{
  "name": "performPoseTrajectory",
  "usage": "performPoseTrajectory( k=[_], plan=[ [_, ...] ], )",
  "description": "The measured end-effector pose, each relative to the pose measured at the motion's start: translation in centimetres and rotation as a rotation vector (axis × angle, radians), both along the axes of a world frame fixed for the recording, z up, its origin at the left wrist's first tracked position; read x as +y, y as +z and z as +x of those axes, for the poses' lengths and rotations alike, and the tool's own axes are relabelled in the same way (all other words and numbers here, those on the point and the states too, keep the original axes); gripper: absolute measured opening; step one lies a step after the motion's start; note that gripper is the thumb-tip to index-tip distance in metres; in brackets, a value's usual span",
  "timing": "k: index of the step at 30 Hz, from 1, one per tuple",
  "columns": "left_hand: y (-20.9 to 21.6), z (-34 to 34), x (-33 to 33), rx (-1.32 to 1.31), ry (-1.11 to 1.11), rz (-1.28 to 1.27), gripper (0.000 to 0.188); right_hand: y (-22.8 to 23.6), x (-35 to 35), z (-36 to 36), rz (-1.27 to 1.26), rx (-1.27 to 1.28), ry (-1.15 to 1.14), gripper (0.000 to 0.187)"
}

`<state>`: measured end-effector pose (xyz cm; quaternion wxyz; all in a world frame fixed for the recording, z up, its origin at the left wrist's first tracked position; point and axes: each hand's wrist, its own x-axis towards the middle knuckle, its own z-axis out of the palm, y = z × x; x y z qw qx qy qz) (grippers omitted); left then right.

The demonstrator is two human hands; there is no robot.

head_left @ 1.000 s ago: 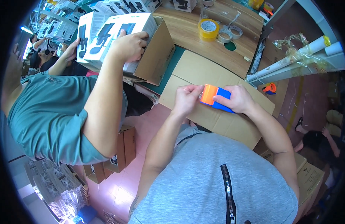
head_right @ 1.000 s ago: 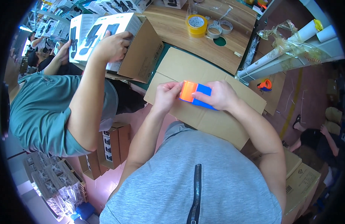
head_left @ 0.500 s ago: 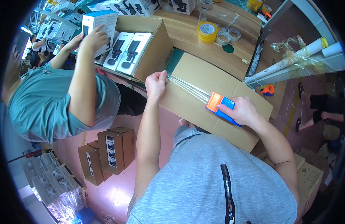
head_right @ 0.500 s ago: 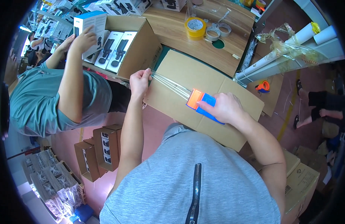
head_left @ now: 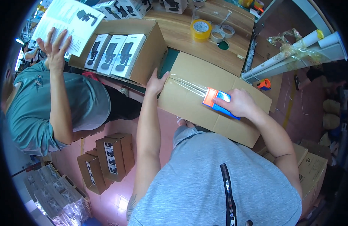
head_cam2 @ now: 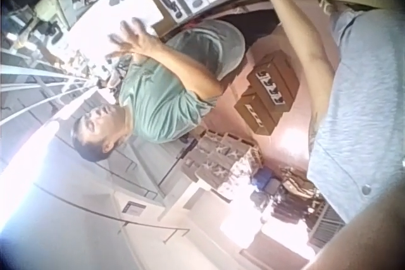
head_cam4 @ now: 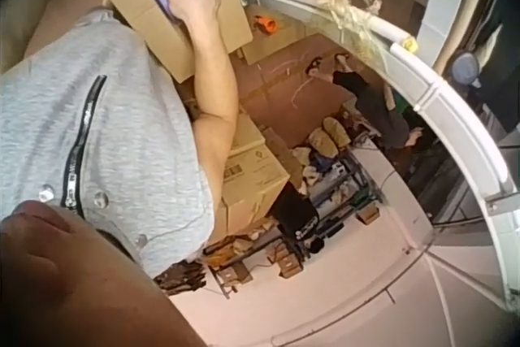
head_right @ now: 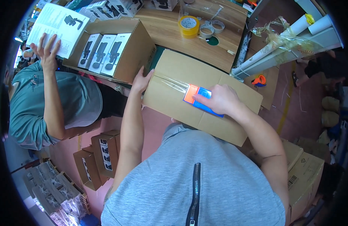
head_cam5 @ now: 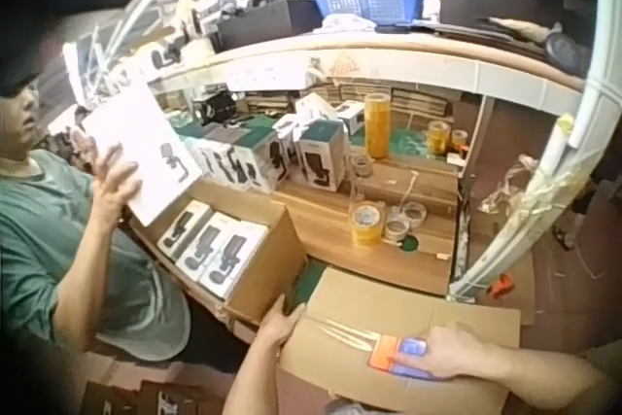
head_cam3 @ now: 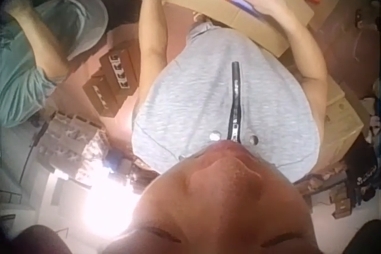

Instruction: The person packs electronic device boxes into larger shipping cartons, then seals the cartons with adhesive tape using a tape dispenser.

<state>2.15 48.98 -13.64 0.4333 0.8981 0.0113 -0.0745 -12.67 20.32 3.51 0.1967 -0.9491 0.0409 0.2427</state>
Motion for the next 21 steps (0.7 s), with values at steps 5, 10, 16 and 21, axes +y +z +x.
performPoseTrajectory(
  k=[5,10,16,21],
  plan=[
    [-2.6,1.5,1.5,0.402,-0.075,0.069,0.072,0.4,0.0,0.3,-0.011,0.029,-0.019,0.077],
    [5.3,-2.8,-4.2,-0.195,0.12,0.131,0.046,-1.2,-1.2,0.2,0.006,0.017,-0.122,0.076],
    [7.5,0.7,-11.9,-0.531,-0.654,0.153,0.049,1.1,-0.6,0.7,0.014,0.077,0.02,0.077],
    [8.8,2.1,-13.7,0.075,-0.881,0.235,0.074,1.7,-0.8,1.2,0.05,0.093,0.0,0.074]
  ],
)
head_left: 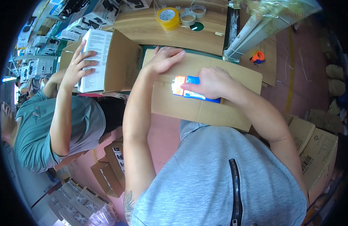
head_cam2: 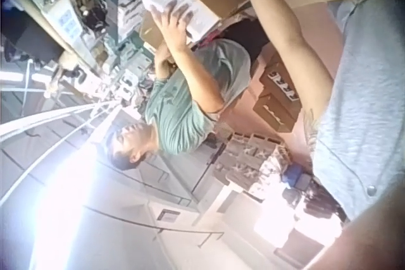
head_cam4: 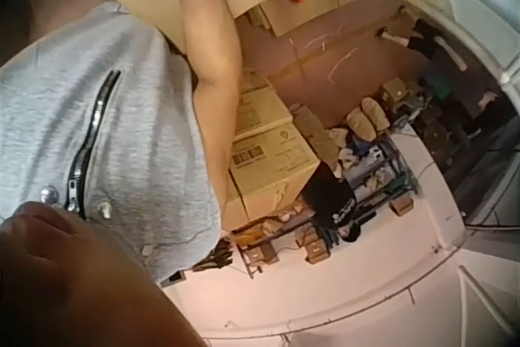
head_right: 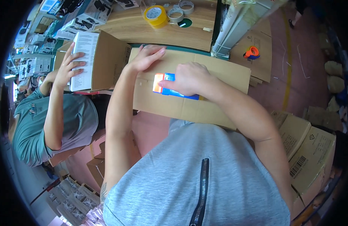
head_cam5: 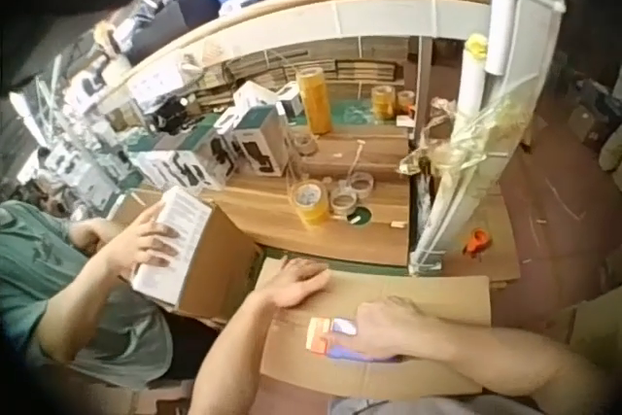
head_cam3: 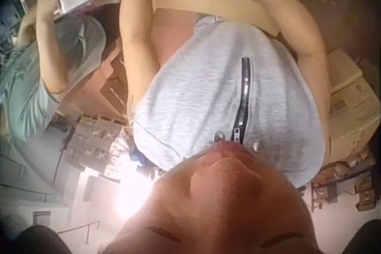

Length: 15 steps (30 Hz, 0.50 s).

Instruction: The person packs electronic device boxes into larger shipping cartons, then seals the cartons with adhesive tape using a tape dispenser.

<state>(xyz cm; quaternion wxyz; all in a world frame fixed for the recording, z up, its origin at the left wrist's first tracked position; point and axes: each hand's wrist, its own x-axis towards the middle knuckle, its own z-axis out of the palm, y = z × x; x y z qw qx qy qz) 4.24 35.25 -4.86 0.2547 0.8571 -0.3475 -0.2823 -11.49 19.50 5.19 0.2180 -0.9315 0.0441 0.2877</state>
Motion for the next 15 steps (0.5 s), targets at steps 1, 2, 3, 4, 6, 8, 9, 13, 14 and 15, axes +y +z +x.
performPoseTrajectory(
  k=[1,2,3,4,6,8,9,13,14,15],
  plan=[
    [0.1,-0.5,0.1,-0.004,0.0,0.007,0.074,-0.1,-0.2,-0.1,0.007,-0.004,0.0,0.074],
    [0.2,-0.9,0.1,0.017,0.027,0.028,0.074,-0.3,-0.3,-0.2,0.006,0.0,0.024,0.073],
    [0.1,-1.1,0.1,0.037,0.054,0.048,0.075,-0.5,-0.5,-0.4,0.004,0.003,0.048,0.072],
    [0.0,-1.2,0.3,0.027,0.041,0.031,0.076,-0.7,-0.5,-0.5,0.011,-0.007,0.047,0.072],
    [-0.4,-1.2,0.7,0.031,0.038,0.046,0.074,-1.1,-0.6,-1.4,0.031,-0.148,0.057,0.079],
    [-0.2,-1.5,0.4,0.018,0.015,0.055,0.073,-1.5,-1.4,-2.5,0.0,-0.174,0.072,0.078],
    [-0.2,-1.6,0.2,0.006,0.008,0.043,0.077,-1.6,-2.0,-2.9,-0.032,-0.197,0.091,0.078],
    [-0.3,-1.7,0.6,0.001,-0.006,0.034,0.083,0.9,-6.4,-4.2,-0.099,-0.062,0.046,0.076],
    [-0.2,-1.8,0.6,0.011,-0.021,0.022,0.083,1.6,-7.4,-4.9,-0.13,-0.008,0.038,0.073],
    [0.0,-1.7,0.9,-0.005,-0.027,0.026,0.083,2.0,-8.4,-5.7,-0.161,0.048,0.031,0.071]
  ],
)
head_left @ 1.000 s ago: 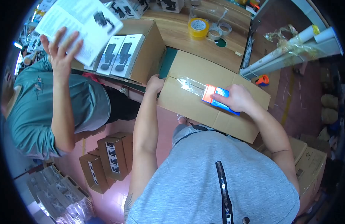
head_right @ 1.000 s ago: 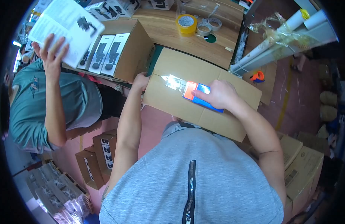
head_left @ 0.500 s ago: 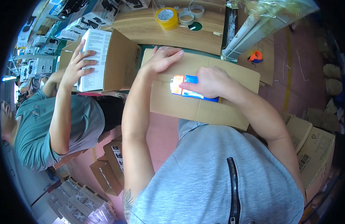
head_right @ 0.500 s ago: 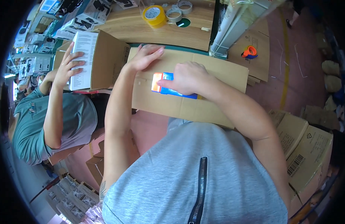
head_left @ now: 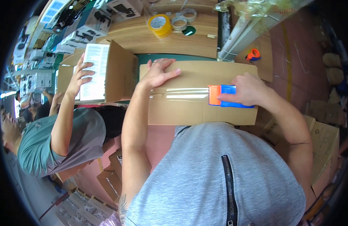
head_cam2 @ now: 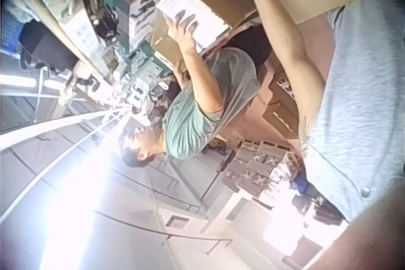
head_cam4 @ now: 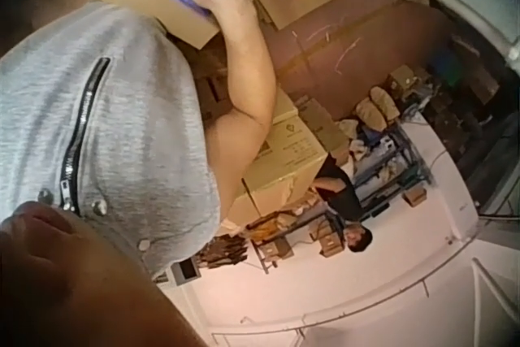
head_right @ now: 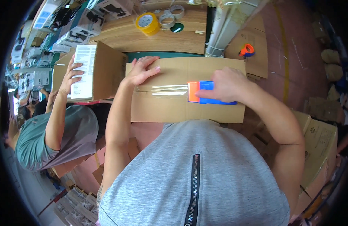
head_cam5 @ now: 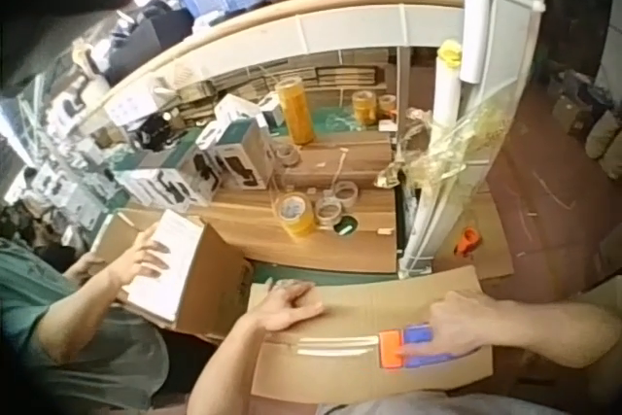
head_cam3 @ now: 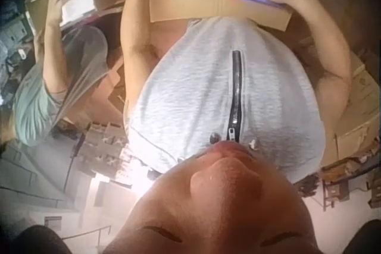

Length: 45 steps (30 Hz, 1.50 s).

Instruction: The person packs electronic device boxes into larger shipping cartons, then seals the cartons with adhesive tape using a tape dispenser.

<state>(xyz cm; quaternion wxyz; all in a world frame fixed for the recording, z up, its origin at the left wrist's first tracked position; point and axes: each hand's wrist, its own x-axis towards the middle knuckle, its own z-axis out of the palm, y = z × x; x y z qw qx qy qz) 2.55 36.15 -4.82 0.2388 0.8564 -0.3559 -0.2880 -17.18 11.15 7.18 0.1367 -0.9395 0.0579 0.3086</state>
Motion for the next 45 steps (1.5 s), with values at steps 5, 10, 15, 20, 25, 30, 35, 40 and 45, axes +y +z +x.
performPoseTrajectory(
  k=[5,10,15,20,25,30,35,40,45],
  plan=[
    [0.5,0.2,-0.1,-0.04,-0.013,-0.025,0.082,-0.3,-9.0,-2.9,0.151,0.013,-0.001,0.065],
    [0.3,0.0,-0.2,-0.042,-0.011,-0.041,0.081,-0.6,-16.2,-6.6,0.09,0.022,0.026,0.064],
    [0.5,0.5,0.1,-0.05,-0.019,-0.017,0.079,-0.9,-18.9,-9.6,0.001,0.132,-0.058,0.058],
    [0.6,0.5,-0.5,-0.056,-0.039,-0.017,0.078,-6.4,-19.2,-11.5,-0.031,0.04,-0.137,0.068],
    [1.0,-3.3,-4.4,-0.489,-0.139,0.123,0.071,-8.3,-17.6,-11.2,-0.03,0.135,-0.198,0.075],
    [1.1,-16.6,-16.3,-0.247,-0.757,-0.483,0.07,-8.0,-17.4,-11.0,-0.034,0.129,-0.185,0.076],
    [-2.0,-20.3,-18.4,-0.475,-0.777,-0.245,0.077,-7.3,-20.9,-14.3,-0.016,0.034,-0.194,0.071],
    [-1.2,-20.7,-18.5,-0.5,-0.814,-0.051,0.082,-8.3,-20.5,-15.9,-0.06,0.017,-0.186,0.071],
    [-1.3,-20.9,-18.9,-0.556,-0.811,-0.086,0.087,-9.8,-19.1,-13.2,-0.105,0.181,-0.166,0.08]
  ],
)
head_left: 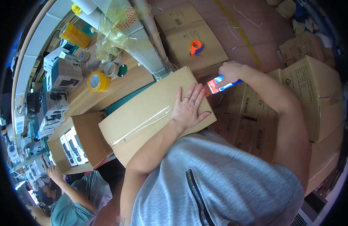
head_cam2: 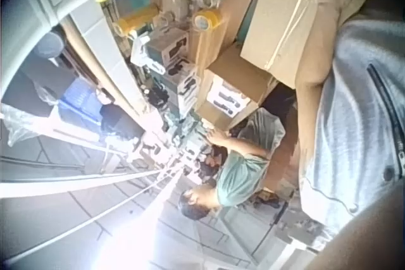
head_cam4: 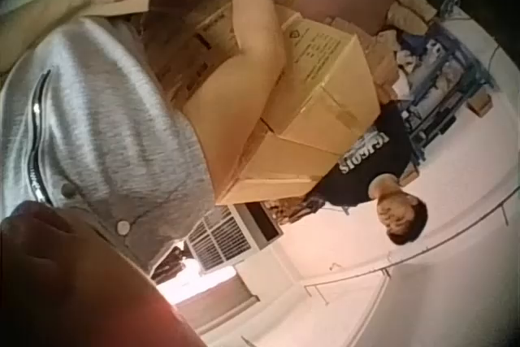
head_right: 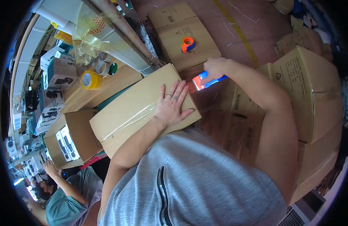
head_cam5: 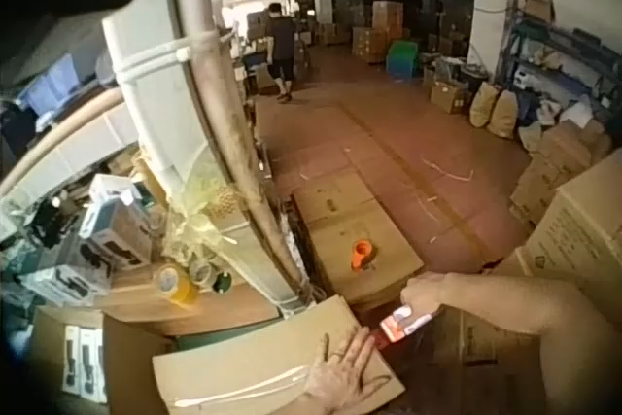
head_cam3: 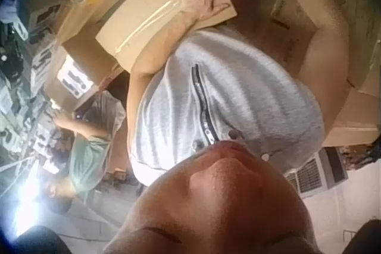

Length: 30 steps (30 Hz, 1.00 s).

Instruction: The person packs electronic device boxes into larger shipping cartons, then seals the cartons with adhesive tape using a tape dispenser.

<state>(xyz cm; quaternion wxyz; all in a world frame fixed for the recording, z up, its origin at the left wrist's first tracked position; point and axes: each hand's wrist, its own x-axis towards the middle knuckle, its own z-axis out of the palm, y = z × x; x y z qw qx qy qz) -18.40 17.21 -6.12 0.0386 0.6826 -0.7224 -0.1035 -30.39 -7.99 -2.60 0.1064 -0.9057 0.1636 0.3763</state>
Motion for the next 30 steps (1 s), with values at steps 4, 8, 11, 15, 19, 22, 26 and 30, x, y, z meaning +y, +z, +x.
performPoseTrajectory(
  k=[4,8,11,15,19,22,26,30],
  plan=[
    [1.7,-0.2,-0.2,-0.049,-0.005,0.066,0.086,0.7,3.0,3.0,-0.026,0.025,-0.017,0.076],
    [2.0,-0.7,-2.4,-0.15,-0.09,0.022,0.08,2.1,6.8,4.4,-0.154,0.01,-0.002,0.046],
    [1.8,-2.5,-4.2,-0.254,-0.139,0.221,0.081,-2.4,7.4,4.1,-0.337,0.076,0.038,0.031],
    [4.8,-4.4,-8.1,-0.355,-0.276,0.695,0.083,-3.1,5.1,1.9,-0.338,0.104,-0.192,0.044],
    [3.0,-4.9,-10.1,-0.264,-0.314,0.727,0.074,-1.5,3.0,-3.0,-0.316,-0.219,-0.747,0.055],
    [-0.5,-3.0,-9.1,0.211,-0.152,0.333,0.064,-2.9,3.3,-6.4,0.001,-0.876,-0.953,0.061],
    [-3.0,-0.1,-6.5,0.82,0.18,-0.336,0.059,-0.6,6.5,-9.2,0.172,-1.301,-0.863,0.045],
    [2.1,1.0,-7.3,1.673,0.392,-0.031,0.06,1.4,9.2,-10.1,0.229,-1.419,-0.679,0.043]
  ],
)
